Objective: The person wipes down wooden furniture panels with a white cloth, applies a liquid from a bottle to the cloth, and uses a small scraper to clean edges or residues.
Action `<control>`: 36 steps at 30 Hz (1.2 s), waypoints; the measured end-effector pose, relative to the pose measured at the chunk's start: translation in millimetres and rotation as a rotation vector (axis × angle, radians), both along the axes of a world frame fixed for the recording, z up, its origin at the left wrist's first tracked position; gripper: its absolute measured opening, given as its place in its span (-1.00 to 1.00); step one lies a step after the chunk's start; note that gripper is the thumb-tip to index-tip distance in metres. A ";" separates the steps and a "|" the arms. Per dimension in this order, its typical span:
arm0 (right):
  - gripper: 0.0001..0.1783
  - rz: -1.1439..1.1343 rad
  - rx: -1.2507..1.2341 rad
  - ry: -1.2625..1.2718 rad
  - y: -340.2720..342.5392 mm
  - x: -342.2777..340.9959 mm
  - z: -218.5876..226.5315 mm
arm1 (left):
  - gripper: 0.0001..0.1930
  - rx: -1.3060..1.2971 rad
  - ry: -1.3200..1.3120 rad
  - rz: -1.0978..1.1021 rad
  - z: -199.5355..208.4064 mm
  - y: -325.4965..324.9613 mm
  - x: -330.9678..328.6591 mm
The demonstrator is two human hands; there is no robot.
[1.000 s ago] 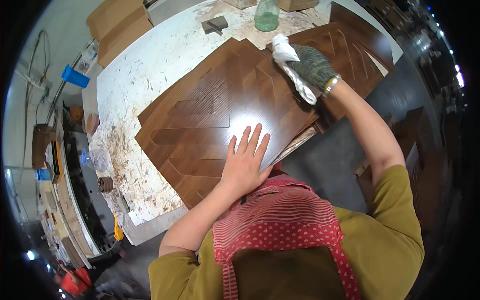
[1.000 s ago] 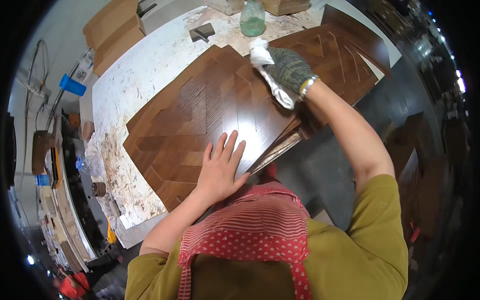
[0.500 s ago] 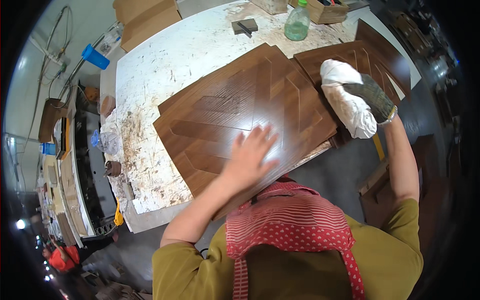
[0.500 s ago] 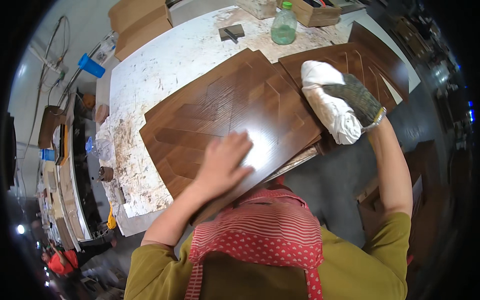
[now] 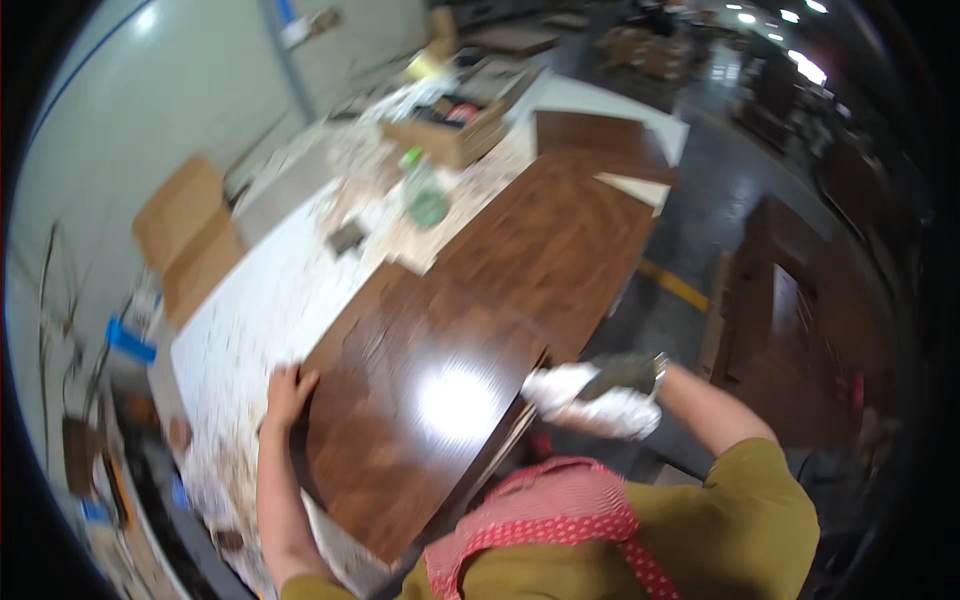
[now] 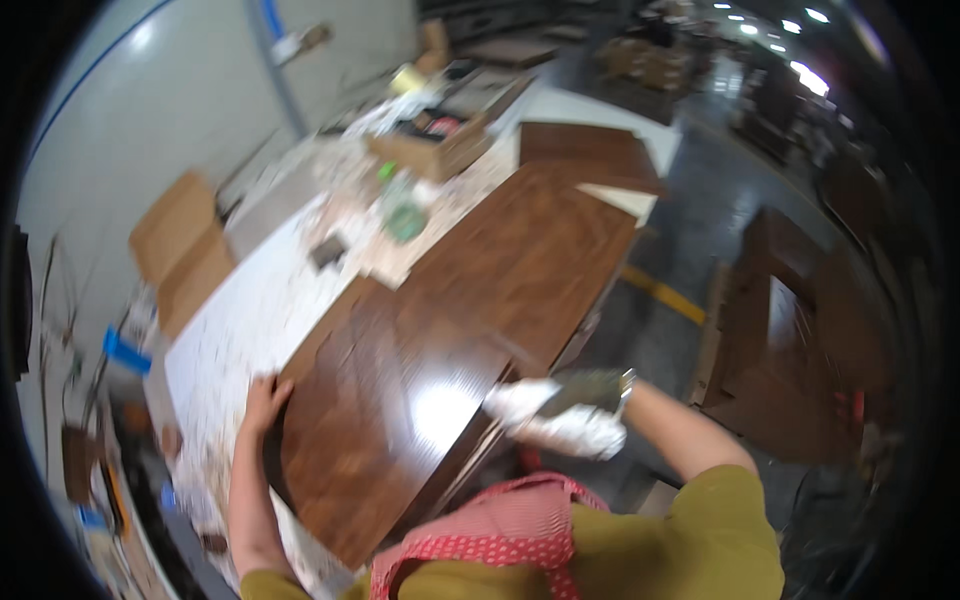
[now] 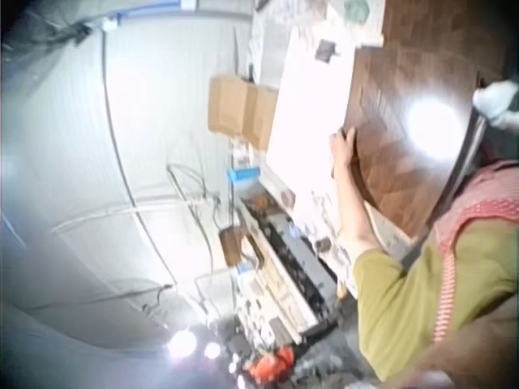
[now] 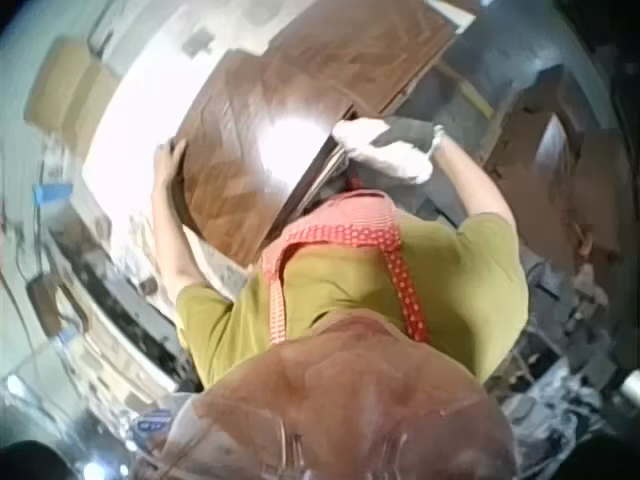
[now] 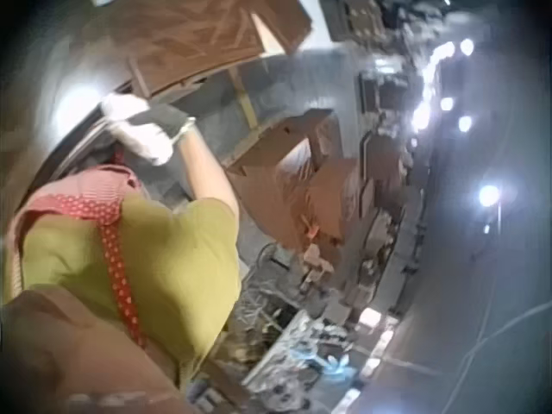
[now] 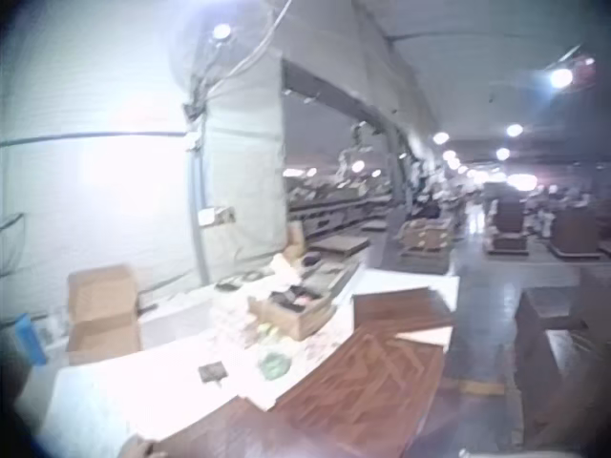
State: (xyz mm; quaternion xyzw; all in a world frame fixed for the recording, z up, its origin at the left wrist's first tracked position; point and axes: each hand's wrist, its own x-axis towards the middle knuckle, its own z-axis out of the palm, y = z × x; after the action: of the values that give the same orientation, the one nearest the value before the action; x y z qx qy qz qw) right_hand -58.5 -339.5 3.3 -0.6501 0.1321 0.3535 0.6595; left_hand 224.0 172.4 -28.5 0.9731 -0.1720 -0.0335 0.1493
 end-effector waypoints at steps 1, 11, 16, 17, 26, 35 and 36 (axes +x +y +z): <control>-0.46 -0.050 0.103 -0.034 24.6 -5.9 21.4 | -0.36 -0.026 -0.034 -0.024 -6.4 -7.7 -4.7; -0.65 -0.079 0.362 -0.060 109.3 -17.1 -38.4 | -0.55 -0.277 -0.120 0.036 49.6 -13.9 1.9; -0.85 -0.271 0.639 0.091 116.6 -24.4 -52.3 | -0.52 -0.049 -0.195 -0.157 210.3 -64.5 -65.1; -0.85 -0.290 0.692 0.102 117.0 -26.2 -61.1 | -0.52 -0.006 -0.185 -0.196 228.0 -74.2 -79.9; -0.69 -0.272 0.737 0.037 125.4 -28.9 -37.7 | -0.51 0.027 -0.424 -0.400 304.4 -144.9 -143.3; -0.62 -0.066 0.493 -0.159 46.4 -37.2 -23.7 | -0.53 0.204 -0.737 -0.695 387.2 -265.1 -155.5; -0.64 -0.140 0.465 -0.108 43.4 -37.1 -27.9 | -0.53 0.148 -0.752 -0.713 399.0 -277.7 -158.1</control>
State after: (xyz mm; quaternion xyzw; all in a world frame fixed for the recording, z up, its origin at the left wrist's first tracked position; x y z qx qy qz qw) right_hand -95.5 -296.1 -24.6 -0.4880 0.0564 0.2924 0.8205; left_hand 65.9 -105.4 370.5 0.8069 -0.5316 0.2573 -0.0128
